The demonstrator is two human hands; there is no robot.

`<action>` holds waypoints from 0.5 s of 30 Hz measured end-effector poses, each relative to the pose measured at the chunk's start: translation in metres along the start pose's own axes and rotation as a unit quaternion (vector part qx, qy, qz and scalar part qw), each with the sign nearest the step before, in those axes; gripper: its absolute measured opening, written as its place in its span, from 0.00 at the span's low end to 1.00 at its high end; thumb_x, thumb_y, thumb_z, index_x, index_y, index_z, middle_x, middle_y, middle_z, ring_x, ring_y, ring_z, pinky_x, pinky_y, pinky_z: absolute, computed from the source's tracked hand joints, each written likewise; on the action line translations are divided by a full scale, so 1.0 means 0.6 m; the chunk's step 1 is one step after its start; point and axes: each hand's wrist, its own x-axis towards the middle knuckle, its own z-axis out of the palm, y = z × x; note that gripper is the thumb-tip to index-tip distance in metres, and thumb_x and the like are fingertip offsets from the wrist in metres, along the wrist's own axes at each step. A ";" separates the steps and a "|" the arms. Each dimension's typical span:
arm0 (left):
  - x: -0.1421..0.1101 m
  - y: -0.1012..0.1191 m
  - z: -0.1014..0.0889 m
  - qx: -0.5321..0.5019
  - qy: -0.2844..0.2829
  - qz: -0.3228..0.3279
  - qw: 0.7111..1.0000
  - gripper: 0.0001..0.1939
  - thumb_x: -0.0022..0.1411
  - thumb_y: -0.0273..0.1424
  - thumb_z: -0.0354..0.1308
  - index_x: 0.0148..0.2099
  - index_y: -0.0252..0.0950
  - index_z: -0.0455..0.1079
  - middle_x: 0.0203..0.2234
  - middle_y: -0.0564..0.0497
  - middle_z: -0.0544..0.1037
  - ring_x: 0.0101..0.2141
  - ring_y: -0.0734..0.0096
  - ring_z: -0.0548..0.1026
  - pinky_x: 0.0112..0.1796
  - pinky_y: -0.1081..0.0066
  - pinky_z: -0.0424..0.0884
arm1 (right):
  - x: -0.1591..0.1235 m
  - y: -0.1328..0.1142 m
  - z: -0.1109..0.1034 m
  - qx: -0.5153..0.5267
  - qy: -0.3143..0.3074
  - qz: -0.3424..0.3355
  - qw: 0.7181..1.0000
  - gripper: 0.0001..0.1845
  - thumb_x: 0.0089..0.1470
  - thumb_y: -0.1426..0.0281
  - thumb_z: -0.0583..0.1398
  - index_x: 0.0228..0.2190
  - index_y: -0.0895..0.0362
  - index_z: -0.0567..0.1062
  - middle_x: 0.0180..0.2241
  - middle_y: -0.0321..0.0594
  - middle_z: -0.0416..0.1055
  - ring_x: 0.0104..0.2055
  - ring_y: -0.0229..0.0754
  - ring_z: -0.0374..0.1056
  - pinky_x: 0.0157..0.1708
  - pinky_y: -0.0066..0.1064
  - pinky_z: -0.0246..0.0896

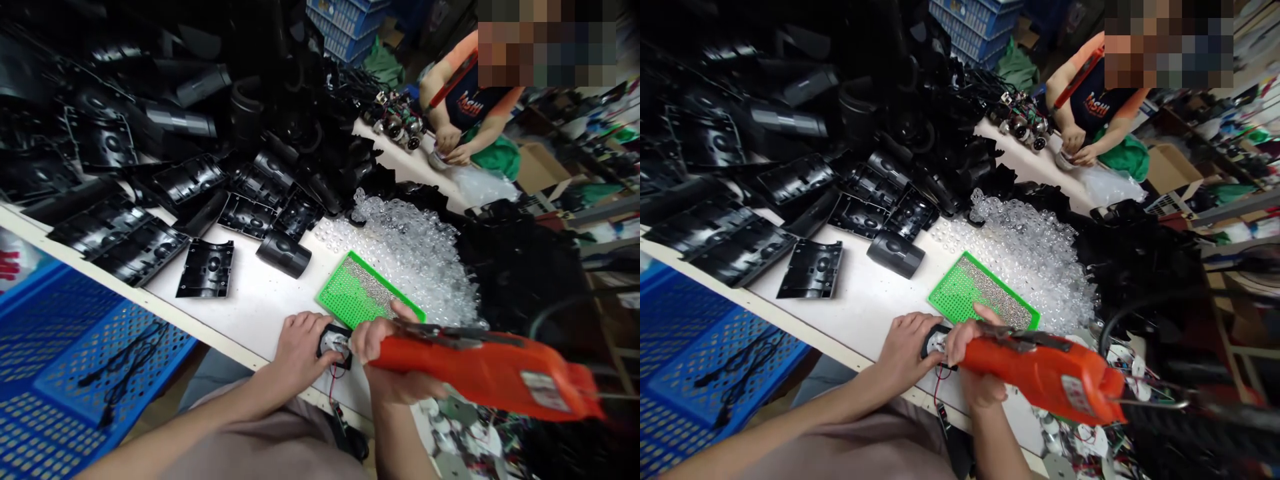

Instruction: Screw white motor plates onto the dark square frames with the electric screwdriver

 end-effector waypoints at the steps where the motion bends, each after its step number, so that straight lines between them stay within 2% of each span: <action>1: 0.000 0.000 0.000 0.002 -0.001 0.001 1.000 0.24 0.58 0.40 0.62 0.54 0.38 0.64 0.46 0.46 0.75 0.49 0.55 0.69 0.46 0.57 0.60 | -0.011 0.007 0.001 -0.004 0.007 -0.001 1.000 0.34 0.43 0.38 0.59 0.45 0.47 0.73 0.15 0.27 0.58 0.13 0.34 0.52 0.14 0.28 0.51; 5: 0.001 0.001 0.000 0.002 -0.002 0.001 1.000 0.23 0.58 0.38 0.61 0.55 0.39 0.64 0.46 0.47 0.75 0.49 0.56 0.69 0.45 0.58 0.59 | -0.029 0.034 0.000 -0.006 0.015 -0.007 1.000 0.34 0.42 0.40 0.61 0.44 0.48 0.74 0.14 0.27 0.59 0.13 0.34 0.53 0.14 0.27 0.51; 11: 0.001 0.004 -0.001 0.000 0.000 0.001 1.000 0.24 0.57 0.37 0.61 0.55 0.38 0.63 0.46 0.47 0.75 0.49 0.56 0.69 0.45 0.58 0.59 | -0.030 0.046 -0.003 0.002 0.003 -0.003 1.000 0.32 0.44 0.42 0.62 0.45 0.49 0.73 0.15 0.26 0.59 0.14 0.34 0.54 0.16 0.27 0.53; 15: -0.002 0.003 0.000 -0.001 0.003 0.003 1.000 0.23 0.58 0.34 0.59 0.55 0.39 0.63 0.47 0.47 0.75 0.49 0.57 0.69 0.46 0.58 0.59 | -0.045 0.054 -0.018 -0.083 -0.026 0.046 0.995 0.31 0.44 0.38 0.58 0.38 0.48 0.70 0.15 0.26 0.57 0.15 0.35 0.54 0.18 0.30 0.56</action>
